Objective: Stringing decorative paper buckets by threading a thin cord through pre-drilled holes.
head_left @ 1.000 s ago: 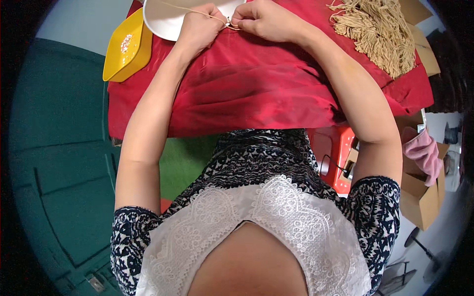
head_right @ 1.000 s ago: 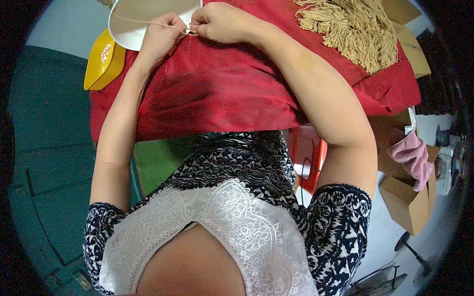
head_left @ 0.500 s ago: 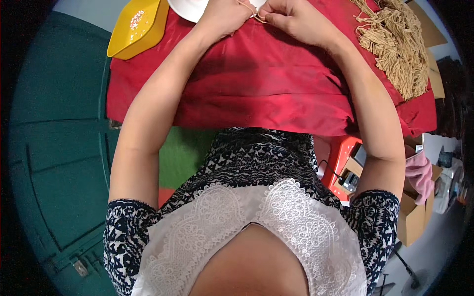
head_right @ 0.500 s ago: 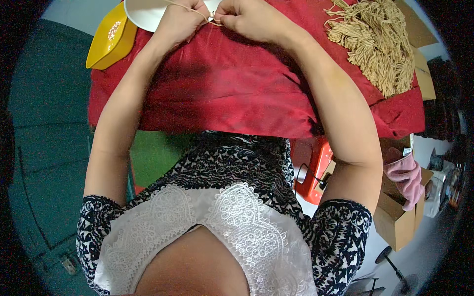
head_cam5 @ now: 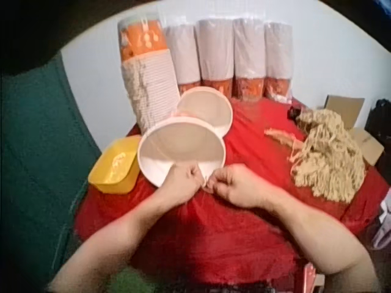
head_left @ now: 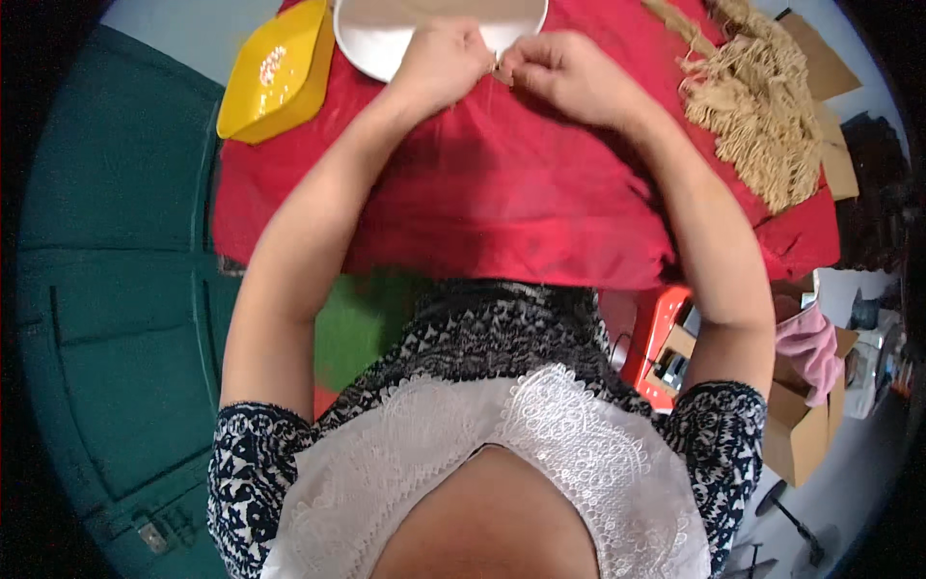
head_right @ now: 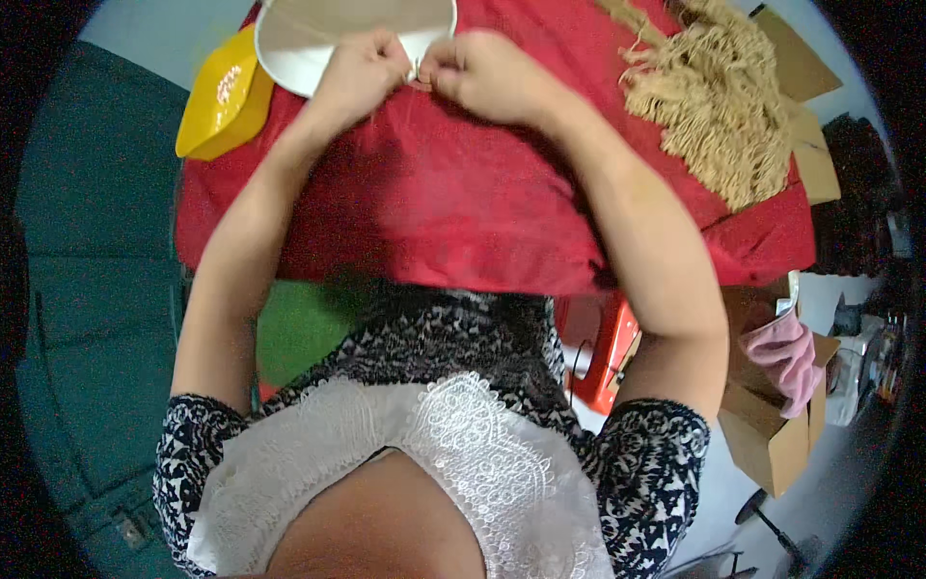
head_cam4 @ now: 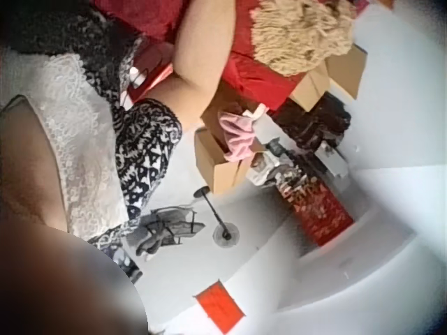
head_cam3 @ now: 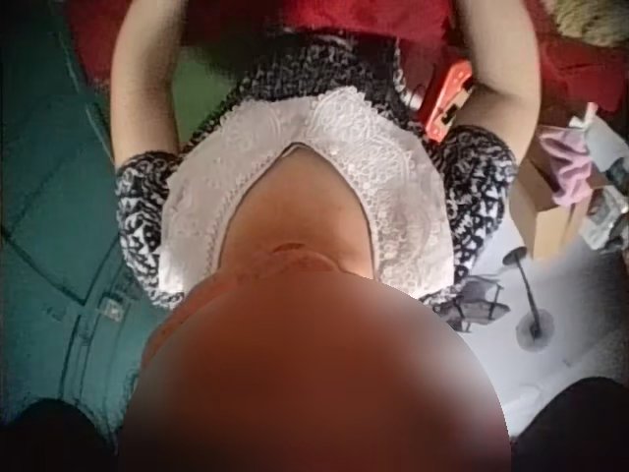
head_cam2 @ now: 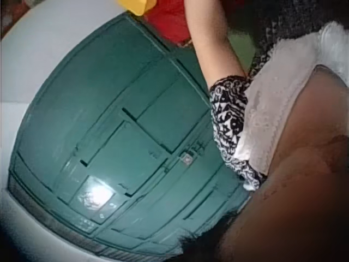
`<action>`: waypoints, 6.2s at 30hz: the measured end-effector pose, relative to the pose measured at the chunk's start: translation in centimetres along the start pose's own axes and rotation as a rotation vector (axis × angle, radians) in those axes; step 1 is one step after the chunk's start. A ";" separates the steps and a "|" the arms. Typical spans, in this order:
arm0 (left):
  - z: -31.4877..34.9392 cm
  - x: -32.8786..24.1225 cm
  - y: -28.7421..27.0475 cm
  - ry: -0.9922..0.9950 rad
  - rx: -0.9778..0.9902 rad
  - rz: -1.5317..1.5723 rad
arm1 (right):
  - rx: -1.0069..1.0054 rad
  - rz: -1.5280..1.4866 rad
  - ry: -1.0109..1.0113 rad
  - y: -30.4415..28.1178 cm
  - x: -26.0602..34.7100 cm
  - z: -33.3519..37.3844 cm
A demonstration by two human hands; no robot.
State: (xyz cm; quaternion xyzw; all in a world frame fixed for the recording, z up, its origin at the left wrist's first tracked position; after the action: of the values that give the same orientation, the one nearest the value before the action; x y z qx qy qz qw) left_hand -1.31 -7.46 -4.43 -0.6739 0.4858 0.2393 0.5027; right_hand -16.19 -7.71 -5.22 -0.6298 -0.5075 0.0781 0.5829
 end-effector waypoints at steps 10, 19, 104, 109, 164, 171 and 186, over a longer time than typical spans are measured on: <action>2.0 0.3 -0.7 -0.226 -0.050 0.168 | 0.033 -0.169 0.124 -1.0 2.5 1.3; 4.2 -1.1 -1.6 -0.274 -0.003 0.321 | 0.066 -0.247 0.351 -1.9 4.5 2.2; 15.5 -11.1 -7.4 0.200 -0.422 1.169 | -0.941 0.194 -0.062 -4.8 15.0 5.2; 14.3 -11.0 -7.8 0.110 -0.413 1.457 | -0.839 0.155 -0.139 -5.3 14.7 5.8; 12.1 -9.2 -3.9 0.036 -0.348 1.345 | -0.419 -0.629 -0.278 -0.6 17.0 5.4; 11.8 -9.3 -3.8 0.063 -0.365 1.299 | -0.436 -0.677 -0.239 -0.5 16.9 5.4; 14.4 -10.0 -7.7 0.372 -0.873 0.770 | -0.681 -0.632 -0.043 1.6 17.1 6.2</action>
State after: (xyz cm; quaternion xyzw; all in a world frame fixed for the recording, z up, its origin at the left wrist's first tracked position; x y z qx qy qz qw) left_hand 3.80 9.96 1.60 -0.6242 0.6311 0.4591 -0.0359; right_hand -11.51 9.19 0.01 -0.5979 -0.6832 -0.2617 0.3276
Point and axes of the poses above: each hand's wrist, its own z-axis away from the middle knuckle, its own y-axis out of the palm, x = y × z, the point moved 6 cm from there along -z, towards the middle knuckle, and after that the axes turned 13 degrees about z, right-handed, at the moved point
